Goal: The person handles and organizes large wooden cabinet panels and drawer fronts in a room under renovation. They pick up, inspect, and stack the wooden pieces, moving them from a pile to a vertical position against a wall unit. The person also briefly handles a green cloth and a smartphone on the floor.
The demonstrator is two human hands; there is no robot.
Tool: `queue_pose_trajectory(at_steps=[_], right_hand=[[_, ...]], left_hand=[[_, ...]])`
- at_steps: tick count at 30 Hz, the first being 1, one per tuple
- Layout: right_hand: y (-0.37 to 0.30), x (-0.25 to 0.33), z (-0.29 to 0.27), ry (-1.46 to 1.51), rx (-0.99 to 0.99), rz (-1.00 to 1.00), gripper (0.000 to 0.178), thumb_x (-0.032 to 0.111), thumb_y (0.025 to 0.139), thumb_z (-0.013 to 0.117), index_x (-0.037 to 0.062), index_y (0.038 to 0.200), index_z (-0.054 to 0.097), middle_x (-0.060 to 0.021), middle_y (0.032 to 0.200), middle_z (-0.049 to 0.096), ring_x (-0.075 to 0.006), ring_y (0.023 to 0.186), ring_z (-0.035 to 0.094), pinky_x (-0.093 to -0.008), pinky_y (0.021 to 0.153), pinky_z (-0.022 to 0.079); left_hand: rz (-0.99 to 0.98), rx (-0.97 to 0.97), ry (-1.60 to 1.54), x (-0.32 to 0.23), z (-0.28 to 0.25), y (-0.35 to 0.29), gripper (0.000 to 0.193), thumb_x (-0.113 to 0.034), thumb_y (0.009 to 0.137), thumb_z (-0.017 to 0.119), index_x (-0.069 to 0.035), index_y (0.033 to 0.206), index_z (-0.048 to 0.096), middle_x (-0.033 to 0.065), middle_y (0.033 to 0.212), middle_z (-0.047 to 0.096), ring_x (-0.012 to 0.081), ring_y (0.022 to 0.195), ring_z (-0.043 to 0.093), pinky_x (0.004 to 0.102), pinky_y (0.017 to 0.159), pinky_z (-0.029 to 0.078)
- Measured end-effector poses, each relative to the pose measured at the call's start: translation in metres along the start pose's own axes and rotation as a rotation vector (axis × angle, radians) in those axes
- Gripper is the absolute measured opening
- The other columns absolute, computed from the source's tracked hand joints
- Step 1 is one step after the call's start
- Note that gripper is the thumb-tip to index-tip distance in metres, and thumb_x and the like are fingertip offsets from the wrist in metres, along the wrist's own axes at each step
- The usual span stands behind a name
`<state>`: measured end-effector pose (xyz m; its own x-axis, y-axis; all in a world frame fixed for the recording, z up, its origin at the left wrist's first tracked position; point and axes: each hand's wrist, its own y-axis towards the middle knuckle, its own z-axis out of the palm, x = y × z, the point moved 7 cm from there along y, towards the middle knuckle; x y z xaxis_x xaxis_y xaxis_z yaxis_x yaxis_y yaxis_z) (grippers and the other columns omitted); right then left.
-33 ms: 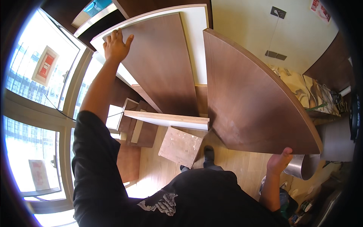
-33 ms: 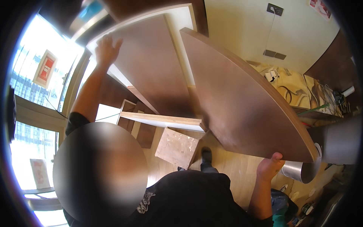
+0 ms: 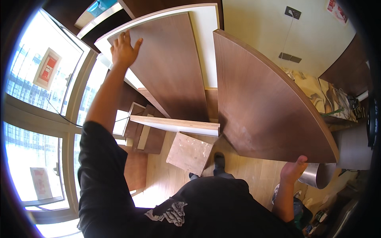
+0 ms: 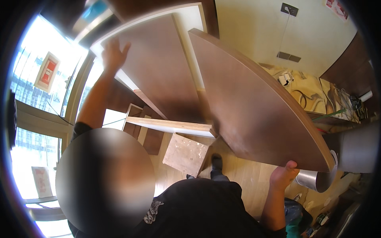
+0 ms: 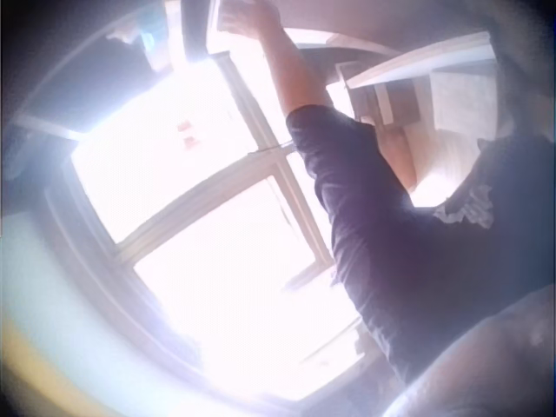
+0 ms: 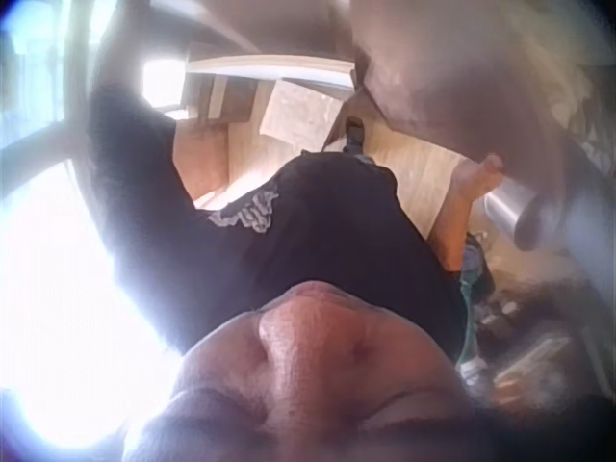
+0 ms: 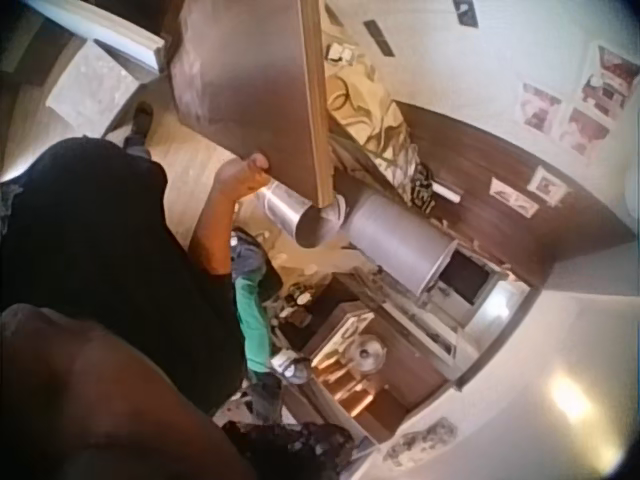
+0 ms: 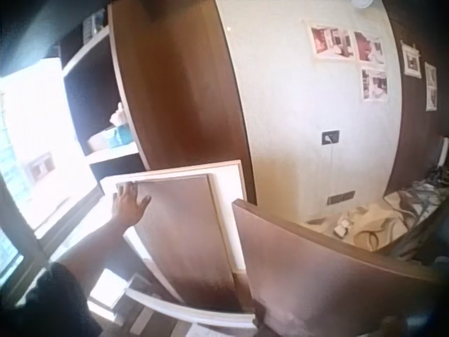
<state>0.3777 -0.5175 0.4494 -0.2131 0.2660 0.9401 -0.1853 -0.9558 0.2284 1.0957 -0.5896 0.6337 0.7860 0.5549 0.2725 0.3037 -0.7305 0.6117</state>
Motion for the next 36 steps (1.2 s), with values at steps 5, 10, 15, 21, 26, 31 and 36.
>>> queue_pose_trajectory(at_steps=[5,10,15,21,26,31,36], right_hand=[[0.002,0.003,-0.004,-0.035,-0.048,-0.016,0.096,0.067,0.085,0.063,-0.0022,0.146,0.036,-0.0113,0.147,0.044,-0.0256,0.135,0.043,-0.0423,0.114,0.034],[0.002,-0.001,-0.013,0.025,-0.056,0.024,0.096,0.066,0.084,0.065,0.0027,0.149,0.034,-0.0092,0.151,0.040,-0.0265,0.139,0.039,-0.0437,0.117,0.030],[-0.004,0.003,-0.042,0.027,-0.067,0.061,0.093,0.063,0.084,0.067,0.0066,0.150,0.034,-0.0063,0.152,0.039,-0.0259,0.140,0.037,-0.0444,0.118,0.027],[-0.012,0.006,-0.068,0.060,-0.011,0.107,0.090,0.059,0.085,0.069,0.0084,0.150,0.035,-0.0051,0.152,0.040,-0.0256,0.140,0.037,-0.0449,0.118,0.027],[-0.018,0.006,-0.066,0.082,0.029,0.114,0.087,0.059,0.082,0.071,0.0083,0.147,0.041,-0.0044,0.150,0.043,-0.0253,0.139,0.039,-0.0460,0.118,0.027],[-0.023,0.010,-0.061,0.077,0.030,0.101,0.086,0.059,0.083,0.070,0.0089,0.146,0.042,-0.0036,0.150,0.043,-0.0249,0.139,0.039,-0.0461,0.118,0.027],[-0.024,0.007,-0.066,0.065,0.032,0.109,0.088,0.062,0.085,0.067,0.0106,0.150,0.038,-0.0039,0.153,0.040,-0.0251,0.141,0.036,-0.0457,0.118,0.025]], left_hand=[[0.447,0.580,-0.314,-0.104,0.067,-0.174,0.080,-0.046,0.079,0.074,-0.010,0.145,0.046,0.0121,0.146,0.046,0.0326,0.136,0.038,0.0516,0.114,0.029],[0.785,0.953,-0.171,-0.149,0.123,-0.357,0.082,-0.047,0.081,0.074,-0.014,0.148,0.041,0.0102,0.148,0.045,0.0303,0.138,0.039,0.0508,0.114,0.028],[0.667,1.062,-0.224,-0.170,0.167,-0.368,0.044,-0.035,0.084,0.073,-0.014,0.120,0.060,0.0059,0.123,0.062,0.0267,0.123,0.052,0.0467,0.106,0.034],[0.526,1.026,-0.242,-0.177,0.185,-0.335,0.039,-0.027,0.084,0.074,-0.013,0.117,0.060,0.0080,0.125,0.059,0.0274,0.122,0.054,0.0434,0.102,0.041],[0.416,0.975,-0.256,-0.188,0.217,-0.311,0.038,-0.022,0.084,0.074,-0.010,0.117,0.058,0.0099,0.123,0.057,0.0304,0.121,0.054,0.0435,0.101,0.045],[0.432,0.882,-0.239,-0.200,0.223,-0.293,0.038,-0.023,0.085,0.074,-0.007,0.117,0.061,0.0114,0.126,0.053,0.0302,0.123,0.049,0.0433,0.102,0.044],[0.483,0.783,-0.185,-0.207,0.219,-0.288,0.029,-0.014,0.088,0.059,-0.007,0.116,0.064,0.0094,0.123,0.054,0.0264,0.118,0.052,0.0407,0.098,0.043]])
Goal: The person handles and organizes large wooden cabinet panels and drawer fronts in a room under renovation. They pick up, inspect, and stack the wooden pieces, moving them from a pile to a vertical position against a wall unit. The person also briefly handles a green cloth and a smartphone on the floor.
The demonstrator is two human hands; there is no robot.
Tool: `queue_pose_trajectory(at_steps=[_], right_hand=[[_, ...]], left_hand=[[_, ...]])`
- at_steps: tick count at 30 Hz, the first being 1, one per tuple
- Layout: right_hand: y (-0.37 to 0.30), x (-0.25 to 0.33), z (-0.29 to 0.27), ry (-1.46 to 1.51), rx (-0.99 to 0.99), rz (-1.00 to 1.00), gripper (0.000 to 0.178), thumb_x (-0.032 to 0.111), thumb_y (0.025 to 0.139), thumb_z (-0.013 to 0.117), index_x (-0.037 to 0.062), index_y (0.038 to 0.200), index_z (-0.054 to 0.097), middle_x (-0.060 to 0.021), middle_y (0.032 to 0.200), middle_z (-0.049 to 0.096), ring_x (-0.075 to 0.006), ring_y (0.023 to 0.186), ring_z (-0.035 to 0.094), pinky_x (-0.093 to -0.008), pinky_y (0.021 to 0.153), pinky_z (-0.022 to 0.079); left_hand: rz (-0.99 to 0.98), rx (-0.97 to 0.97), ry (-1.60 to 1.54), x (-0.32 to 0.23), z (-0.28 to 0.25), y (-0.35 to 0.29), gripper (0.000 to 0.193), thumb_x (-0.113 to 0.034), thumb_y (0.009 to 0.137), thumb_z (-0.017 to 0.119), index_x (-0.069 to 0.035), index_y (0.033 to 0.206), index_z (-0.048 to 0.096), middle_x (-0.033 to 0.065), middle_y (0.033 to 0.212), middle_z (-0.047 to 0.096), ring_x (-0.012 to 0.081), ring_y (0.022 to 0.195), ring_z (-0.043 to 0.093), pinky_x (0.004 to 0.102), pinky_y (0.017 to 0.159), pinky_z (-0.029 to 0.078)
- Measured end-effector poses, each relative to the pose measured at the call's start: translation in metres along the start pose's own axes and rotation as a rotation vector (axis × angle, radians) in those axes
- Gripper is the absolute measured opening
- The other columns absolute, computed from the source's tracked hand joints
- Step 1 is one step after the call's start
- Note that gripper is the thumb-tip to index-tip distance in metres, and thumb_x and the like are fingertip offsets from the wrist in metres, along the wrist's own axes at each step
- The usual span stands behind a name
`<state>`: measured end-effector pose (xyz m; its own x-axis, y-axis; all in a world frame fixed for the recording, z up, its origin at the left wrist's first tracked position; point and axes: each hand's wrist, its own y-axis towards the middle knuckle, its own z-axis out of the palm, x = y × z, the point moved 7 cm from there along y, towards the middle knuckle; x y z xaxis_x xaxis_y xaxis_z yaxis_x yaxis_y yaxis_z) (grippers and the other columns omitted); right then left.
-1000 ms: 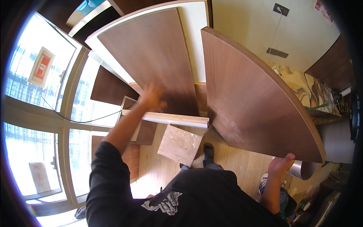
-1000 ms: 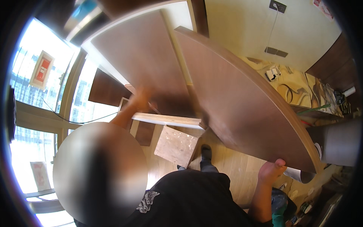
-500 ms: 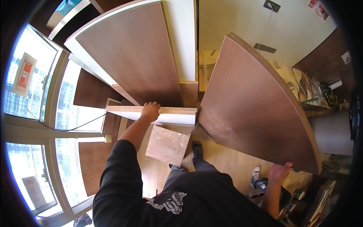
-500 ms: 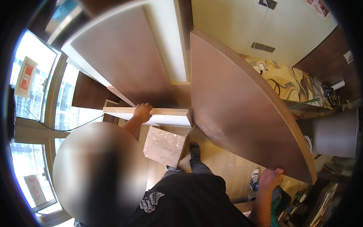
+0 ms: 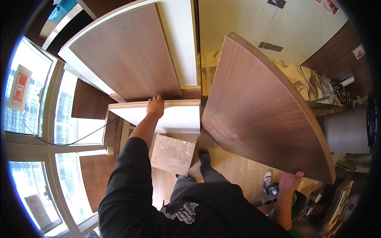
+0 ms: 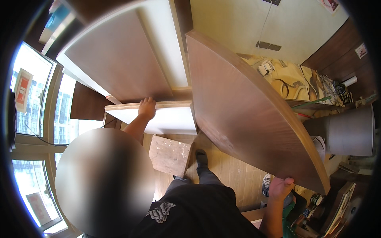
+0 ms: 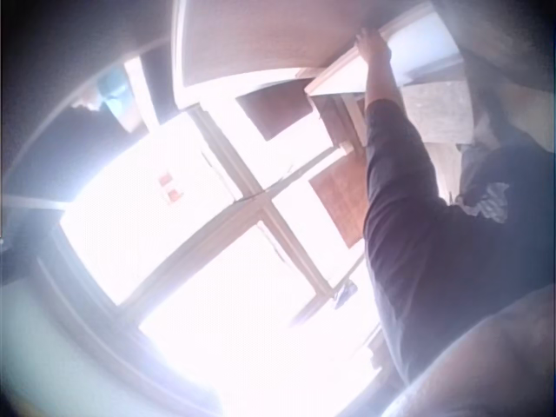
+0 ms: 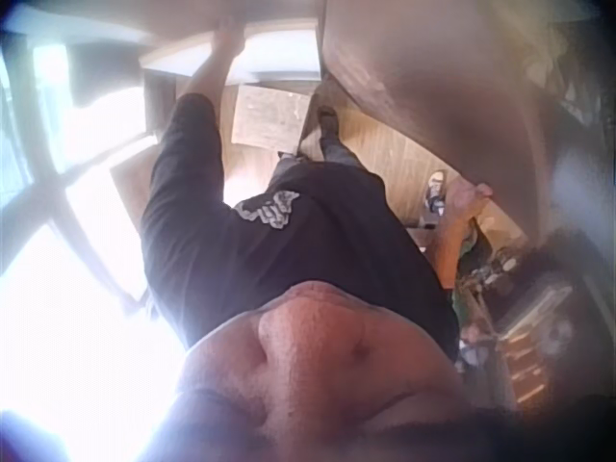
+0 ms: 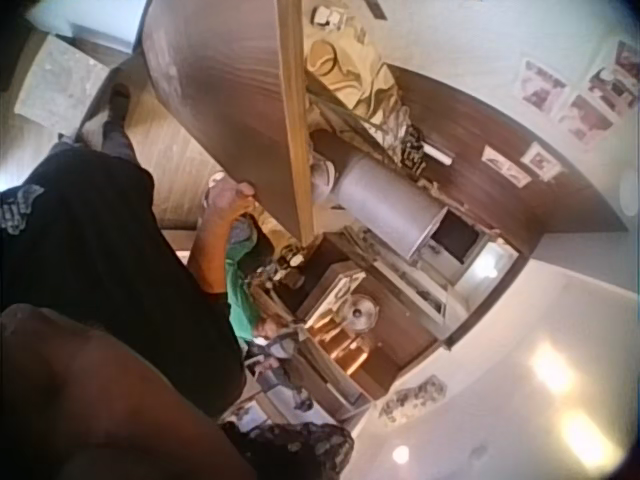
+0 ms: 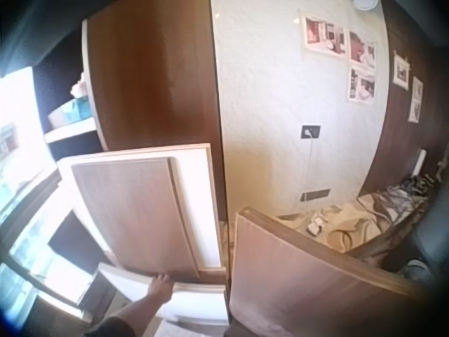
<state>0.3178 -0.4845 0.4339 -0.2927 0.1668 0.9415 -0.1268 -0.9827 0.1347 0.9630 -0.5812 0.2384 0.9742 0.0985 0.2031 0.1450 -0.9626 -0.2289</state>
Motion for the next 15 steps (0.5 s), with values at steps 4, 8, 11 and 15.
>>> queue_pose_trajectory(at_steps=[4,8,11,15], right_hand=[[0.000,0.001,0.001,0.011,0.024,0.003,0.087,0.061,0.085,0.067,0.0109,0.150,0.038,-0.0037,0.153,0.040,-0.0250,0.141,0.036,-0.0457,0.119,0.025],[0.000,0.000,0.000,0.034,0.015,0.012,0.086,0.061,0.085,0.067,0.0110,0.150,0.039,-0.0037,0.153,0.040,-0.0251,0.141,0.036,-0.0456,0.118,0.025],[0.001,-0.003,-0.005,0.040,0.018,0.009,0.086,0.061,0.085,0.067,0.0114,0.150,0.039,-0.0038,0.153,0.041,-0.0248,0.141,0.036,-0.0454,0.118,0.026],[0.004,-0.002,-0.003,0.018,0.005,0.008,0.087,0.061,0.084,0.068,0.0107,0.149,0.039,-0.0040,0.152,0.042,-0.0242,0.141,0.037,-0.0451,0.118,0.027]], left_hand=[[-0.020,0.047,-0.015,-0.004,0.002,0.007,0.033,-0.014,0.088,0.061,-0.003,0.119,0.062,0.0128,0.123,0.054,0.0294,0.121,0.050,0.0433,0.101,0.041],[-0.093,0.075,-0.045,-0.009,0.004,0.000,0.044,-0.009,0.087,0.056,0.006,0.128,0.053,0.0173,0.126,0.053,0.0322,0.122,0.050,0.0456,0.104,0.040],[-0.090,-0.004,0.078,-0.008,0.023,-0.004,0.051,-0.015,0.093,0.051,0.009,0.138,0.046,0.0169,0.134,0.050,0.0306,0.125,0.049,0.0443,0.106,0.039],[-0.080,0.113,0.169,-0.016,0.017,-0.004,0.056,-0.017,0.094,0.049,0.010,0.143,0.040,0.0191,0.138,0.047,0.0335,0.127,0.046,0.0497,0.109,0.034]])
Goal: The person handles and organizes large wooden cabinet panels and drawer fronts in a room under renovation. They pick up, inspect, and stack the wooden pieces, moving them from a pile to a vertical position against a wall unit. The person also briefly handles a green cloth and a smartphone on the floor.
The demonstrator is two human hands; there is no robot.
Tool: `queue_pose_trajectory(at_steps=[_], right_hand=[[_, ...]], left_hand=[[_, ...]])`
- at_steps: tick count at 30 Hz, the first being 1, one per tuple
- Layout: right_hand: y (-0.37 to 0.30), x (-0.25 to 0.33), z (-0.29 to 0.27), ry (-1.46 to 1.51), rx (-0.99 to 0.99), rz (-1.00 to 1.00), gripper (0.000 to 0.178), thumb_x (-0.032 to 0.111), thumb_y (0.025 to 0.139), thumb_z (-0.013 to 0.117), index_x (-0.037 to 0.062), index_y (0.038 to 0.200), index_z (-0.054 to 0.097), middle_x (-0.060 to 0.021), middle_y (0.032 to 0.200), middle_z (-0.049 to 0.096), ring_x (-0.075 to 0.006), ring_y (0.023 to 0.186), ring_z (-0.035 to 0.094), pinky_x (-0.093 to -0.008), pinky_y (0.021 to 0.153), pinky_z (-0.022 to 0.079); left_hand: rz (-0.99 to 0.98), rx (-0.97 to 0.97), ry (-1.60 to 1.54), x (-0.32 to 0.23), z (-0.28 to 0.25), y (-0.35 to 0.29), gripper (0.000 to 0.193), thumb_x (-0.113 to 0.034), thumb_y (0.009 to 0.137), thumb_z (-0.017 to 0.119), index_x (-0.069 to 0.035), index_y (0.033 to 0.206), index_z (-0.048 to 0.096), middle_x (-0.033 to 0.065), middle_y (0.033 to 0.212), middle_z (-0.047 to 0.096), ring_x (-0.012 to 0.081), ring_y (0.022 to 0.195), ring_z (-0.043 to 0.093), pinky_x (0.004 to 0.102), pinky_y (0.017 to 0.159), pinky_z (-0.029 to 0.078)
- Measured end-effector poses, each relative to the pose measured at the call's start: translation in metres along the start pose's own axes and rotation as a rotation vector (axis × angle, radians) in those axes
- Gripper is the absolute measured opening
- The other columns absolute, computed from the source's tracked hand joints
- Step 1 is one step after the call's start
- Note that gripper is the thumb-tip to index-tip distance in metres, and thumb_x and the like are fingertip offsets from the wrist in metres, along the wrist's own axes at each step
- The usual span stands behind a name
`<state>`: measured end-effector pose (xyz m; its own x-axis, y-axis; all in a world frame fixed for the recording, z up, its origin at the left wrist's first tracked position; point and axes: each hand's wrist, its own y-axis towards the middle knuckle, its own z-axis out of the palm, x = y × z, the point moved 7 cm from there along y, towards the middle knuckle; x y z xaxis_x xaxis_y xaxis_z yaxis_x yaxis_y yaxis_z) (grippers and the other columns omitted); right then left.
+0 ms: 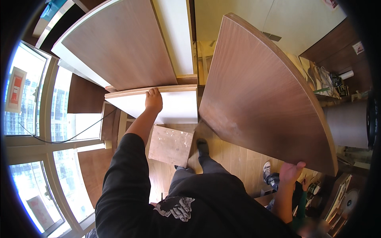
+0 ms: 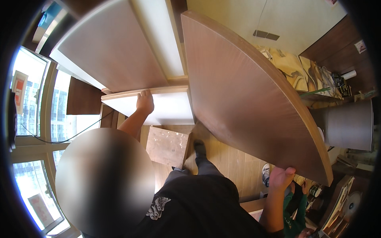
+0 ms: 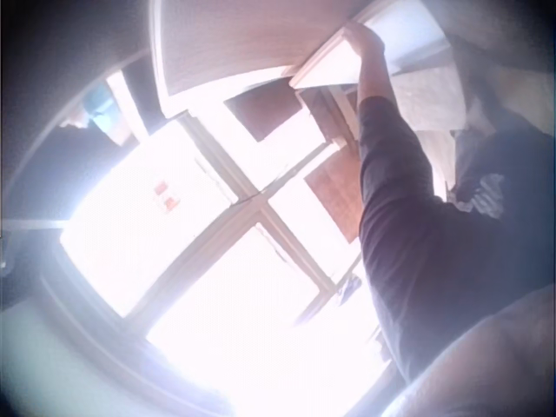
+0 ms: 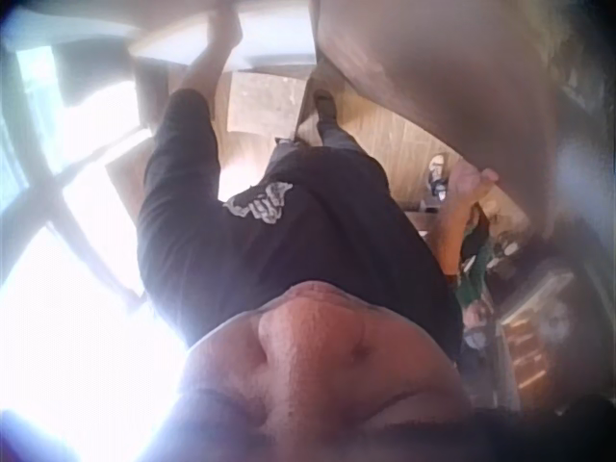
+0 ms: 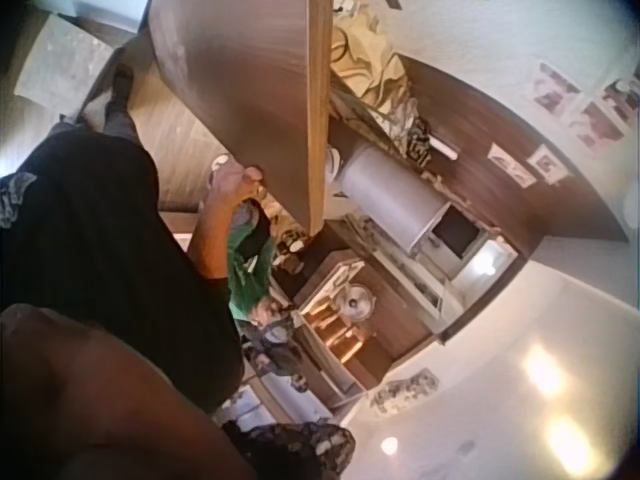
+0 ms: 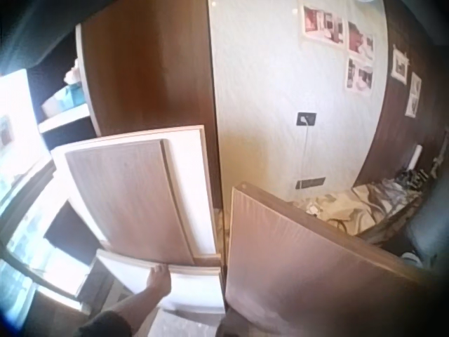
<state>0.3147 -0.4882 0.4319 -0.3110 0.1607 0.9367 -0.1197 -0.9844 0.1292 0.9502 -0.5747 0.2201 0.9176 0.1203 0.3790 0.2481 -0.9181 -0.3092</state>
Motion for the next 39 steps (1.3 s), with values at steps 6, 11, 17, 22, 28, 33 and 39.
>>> queue_pose_trajectory(at_steps=[6,11,17,22,28,33,39], right_hand=[[-0.003,0.004,0.007,0.003,-0.021,-0.009,0.087,0.060,0.084,0.068,0.0081,0.148,0.040,-0.0046,0.151,0.042,-0.0244,0.140,0.038,-0.0450,0.117,0.028],[-0.013,0.004,0.007,0.027,0.007,-0.008,0.086,0.055,0.084,0.072,0.0078,0.148,0.039,-0.0044,0.150,0.043,-0.0248,0.139,0.039,-0.0449,0.117,0.029],[-0.032,0.012,0.000,-0.073,-0.036,-0.085,0.079,0.033,0.086,0.078,0.0055,0.148,0.037,-0.0075,0.147,0.045,-0.0266,0.136,0.042,-0.0432,0.115,0.033],[-0.036,0.093,0.042,-0.074,-0.127,-0.268,0.075,0.016,0.082,0.082,0.0036,0.143,0.041,-0.0093,0.138,0.051,-0.0245,0.127,0.049,-0.0385,0.110,0.039],[-0.032,0.168,0.096,-0.520,-0.048,-0.344,0.061,0.004,0.082,0.077,0.0035,0.136,0.051,-0.0091,0.122,0.062,-0.0178,0.110,0.059,-0.0314,0.099,0.047],[-0.033,0.194,0.122,-0.888,-0.010,-0.279,0.037,0.023,0.090,0.072,0.0036,0.121,0.063,-0.0036,0.104,0.066,-0.0143,0.094,0.062,-0.0288,0.086,0.050],[-0.043,0.220,0.132,-1.091,-0.006,-0.310,0.038,0.038,0.098,0.061,0.0003,0.099,0.067,-0.0044,0.077,0.059,-0.0134,0.075,0.055,-0.0293,0.071,0.045]], left_hand=[[-0.048,0.018,-0.044,0.005,0.004,-0.014,0.061,-0.020,0.093,0.050,0.007,0.146,0.036,0.0181,0.147,0.041,0.0337,0.130,0.044,0.0517,0.110,0.032],[0.004,-0.013,-0.284,-0.011,0.027,-0.082,0.070,-0.036,0.091,0.060,0.000,0.147,0.037,0.0166,0.150,0.040,0.0341,0.132,0.044,0.0505,0.108,0.037],[0.125,0.470,-0.709,-0.046,0.184,-0.267,0.075,-0.056,0.086,0.065,-0.002,0.137,0.055,0.0231,0.137,0.056,0.0388,0.127,0.054,0.0470,0.107,0.042],[0.020,0.854,-0.818,-0.012,0.301,-0.444,0.082,-0.065,0.084,0.064,-0.002,0.136,0.056,0.0219,0.136,0.059,0.0373,0.128,0.054,0.0427,0.108,0.042],[0.208,0.761,-0.538,0.078,0.411,-0.563,0.056,-0.051,0.095,0.052,-0.002,0.114,0.069,0.0240,0.118,0.067,0.0409,0.115,0.061,0.0463,0.097,0.049],[-0.059,0.538,-0.833,0.106,0.452,-0.609,0.046,-0.045,0.096,0.050,-0.005,0.100,0.073,0.0202,0.105,0.071,0.0401,0.105,0.065,0.0481,0.091,0.052],[0.227,0.298,-0.766,0.071,0.450,-0.632,0.036,-0.041,0.093,0.056,-0.010,0.097,0.074,0.0139,0.103,0.073,0.0378,0.098,0.068,0.0467,0.086,0.054]])
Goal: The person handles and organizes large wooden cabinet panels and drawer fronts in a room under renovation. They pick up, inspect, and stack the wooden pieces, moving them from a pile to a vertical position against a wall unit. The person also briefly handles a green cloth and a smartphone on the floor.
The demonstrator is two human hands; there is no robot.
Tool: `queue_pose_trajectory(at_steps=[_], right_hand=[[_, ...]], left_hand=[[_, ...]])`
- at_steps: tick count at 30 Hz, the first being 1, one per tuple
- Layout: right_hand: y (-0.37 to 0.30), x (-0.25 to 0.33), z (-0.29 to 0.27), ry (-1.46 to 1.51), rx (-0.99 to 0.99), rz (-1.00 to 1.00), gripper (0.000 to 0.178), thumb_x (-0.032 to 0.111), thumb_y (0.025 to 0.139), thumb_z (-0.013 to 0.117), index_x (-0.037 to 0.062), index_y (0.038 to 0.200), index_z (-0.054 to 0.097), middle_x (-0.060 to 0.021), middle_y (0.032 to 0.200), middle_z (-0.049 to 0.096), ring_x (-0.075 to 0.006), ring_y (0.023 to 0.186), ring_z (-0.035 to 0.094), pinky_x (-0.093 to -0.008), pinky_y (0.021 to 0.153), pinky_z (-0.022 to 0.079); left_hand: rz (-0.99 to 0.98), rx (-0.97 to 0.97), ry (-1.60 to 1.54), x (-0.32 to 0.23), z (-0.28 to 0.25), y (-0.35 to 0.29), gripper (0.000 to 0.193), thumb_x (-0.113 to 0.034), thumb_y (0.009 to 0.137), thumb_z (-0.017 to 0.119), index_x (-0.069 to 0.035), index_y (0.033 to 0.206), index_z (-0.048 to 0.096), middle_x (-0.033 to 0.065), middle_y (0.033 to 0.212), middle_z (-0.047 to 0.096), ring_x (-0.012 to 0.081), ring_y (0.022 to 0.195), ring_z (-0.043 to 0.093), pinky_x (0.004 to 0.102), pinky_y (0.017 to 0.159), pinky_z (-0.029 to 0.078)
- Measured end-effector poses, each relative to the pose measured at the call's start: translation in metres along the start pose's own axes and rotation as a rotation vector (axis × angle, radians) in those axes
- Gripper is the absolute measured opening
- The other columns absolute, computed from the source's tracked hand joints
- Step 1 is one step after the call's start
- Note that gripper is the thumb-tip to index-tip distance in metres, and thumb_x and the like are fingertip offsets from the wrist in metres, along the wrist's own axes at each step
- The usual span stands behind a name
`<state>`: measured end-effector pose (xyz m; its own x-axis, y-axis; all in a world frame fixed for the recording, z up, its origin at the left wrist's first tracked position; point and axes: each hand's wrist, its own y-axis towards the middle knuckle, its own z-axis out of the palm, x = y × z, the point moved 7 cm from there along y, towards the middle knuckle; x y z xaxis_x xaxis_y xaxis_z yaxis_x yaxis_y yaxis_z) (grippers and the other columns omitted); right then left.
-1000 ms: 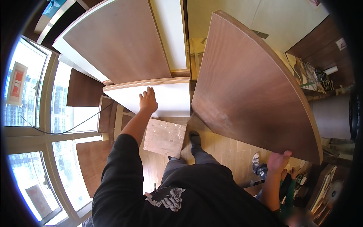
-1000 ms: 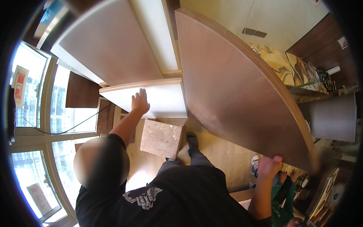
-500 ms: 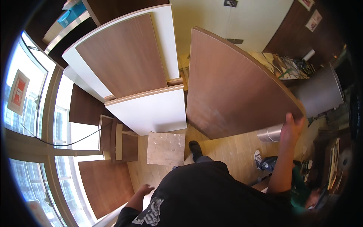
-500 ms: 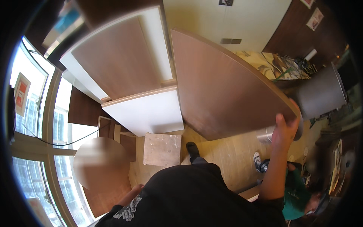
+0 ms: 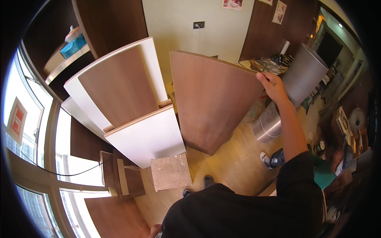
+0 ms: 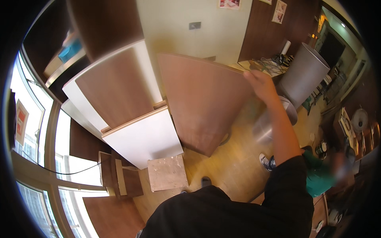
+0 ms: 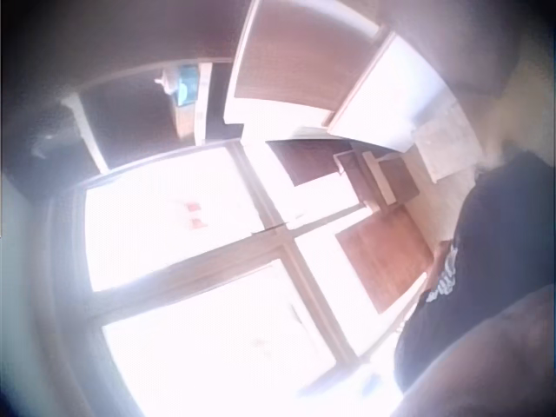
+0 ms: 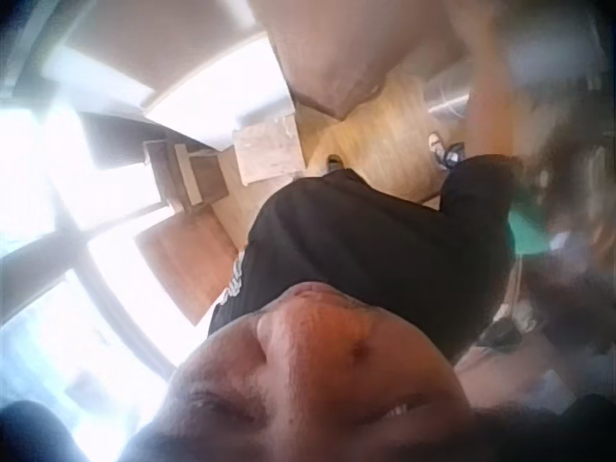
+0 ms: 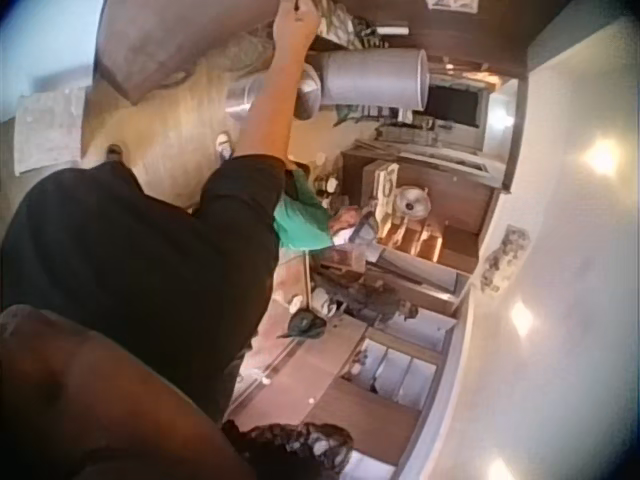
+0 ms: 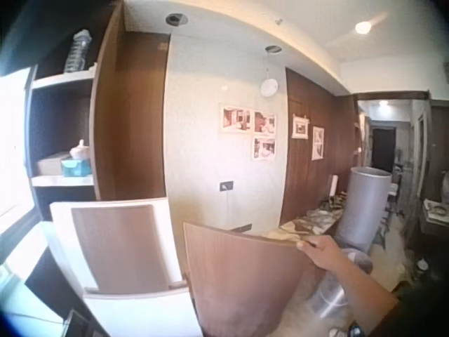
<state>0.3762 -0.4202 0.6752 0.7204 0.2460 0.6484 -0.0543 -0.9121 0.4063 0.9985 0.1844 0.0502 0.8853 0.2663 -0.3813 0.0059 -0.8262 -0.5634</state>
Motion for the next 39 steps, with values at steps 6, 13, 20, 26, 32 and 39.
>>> queue_pose_trajectory(at_steps=[6,13,20,26,32,39], right_hand=[[-0.006,-0.009,0.004,-0.053,-0.068,-0.125,0.038,0.037,0.098,0.061,-0.0010,0.097,0.066,-0.0102,0.078,0.061,-0.0193,0.074,0.057,-0.0332,0.070,0.047],[-0.022,-0.005,0.014,-0.109,-0.028,-0.109,0.041,0.042,0.097,0.057,0.0049,0.115,0.064,-0.0203,0.103,0.067,-0.0385,0.096,0.063,-0.0436,0.082,0.050],[-0.043,0.006,0.010,0.186,-0.054,-0.111,0.034,0.030,0.090,0.072,-0.0004,0.097,0.059,-0.0151,0.085,0.061,-0.0280,0.074,0.059,-0.0384,0.069,0.047],[-0.045,-0.005,0.012,0.164,-0.115,-0.021,0.040,0.030,0.082,0.080,-0.0012,0.094,0.059,-0.0136,0.079,0.061,-0.0222,0.071,0.058,-0.0358,0.066,0.047],[-0.048,0.009,-0.001,0.006,-0.115,-0.103,0.041,0.035,0.080,0.081,-0.0005,0.089,0.063,-0.0137,0.080,0.064,-0.0221,0.072,0.061,-0.0344,0.066,0.048],[-0.023,0.095,0.032,-0.475,0.373,-0.220,0.034,0.039,0.088,0.069,0.0055,0.094,0.064,-0.0152,0.083,0.066,-0.0347,0.085,0.066,-0.0448,0.072,0.049]], left_hand=[[-0.105,0.064,-0.063,-0.025,-0.008,0.031,0.033,-0.040,0.091,0.059,-0.010,0.097,0.074,0.0133,0.098,0.073,0.0357,0.097,0.068,0.0463,0.084,0.054],[0.055,-0.095,0.120,-0.122,-0.084,0.145,0.031,-0.038,0.089,0.062,-0.011,0.096,0.074,0.0125,0.094,0.072,0.0334,0.095,0.069,0.0457,0.082,0.055],[0.101,-0.541,-0.464,-0.369,-0.248,0.224,0.030,-0.033,0.082,0.072,-0.004,0.090,0.072,0.0160,0.087,0.072,0.0307,0.085,0.070,0.0399,0.077,0.053],[0.462,-0.657,-0.664,-0.519,-0.363,0.247,0.024,-0.025,0.090,0.071,-0.001,0.091,0.071,0.0113,0.079,0.072,0.0188,0.073,0.068,0.0326,0.071,0.052],[0.741,-1.040,-0.966,-0.575,-0.532,0.250,0.054,-0.027,0.098,0.064,0.002,0.139,0.046,0.0170,0.136,0.054,0.0256,0.122,0.053,0.0365,0.101,0.043],[0.763,-0.874,-1.154,-0.574,-0.627,0.279,0.060,-0.044,0.103,0.049,0.001,0.143,0.042,0.0134,0.136,0.054,0.0218,0.127,0.048,0.0335,0.108,0.035]])
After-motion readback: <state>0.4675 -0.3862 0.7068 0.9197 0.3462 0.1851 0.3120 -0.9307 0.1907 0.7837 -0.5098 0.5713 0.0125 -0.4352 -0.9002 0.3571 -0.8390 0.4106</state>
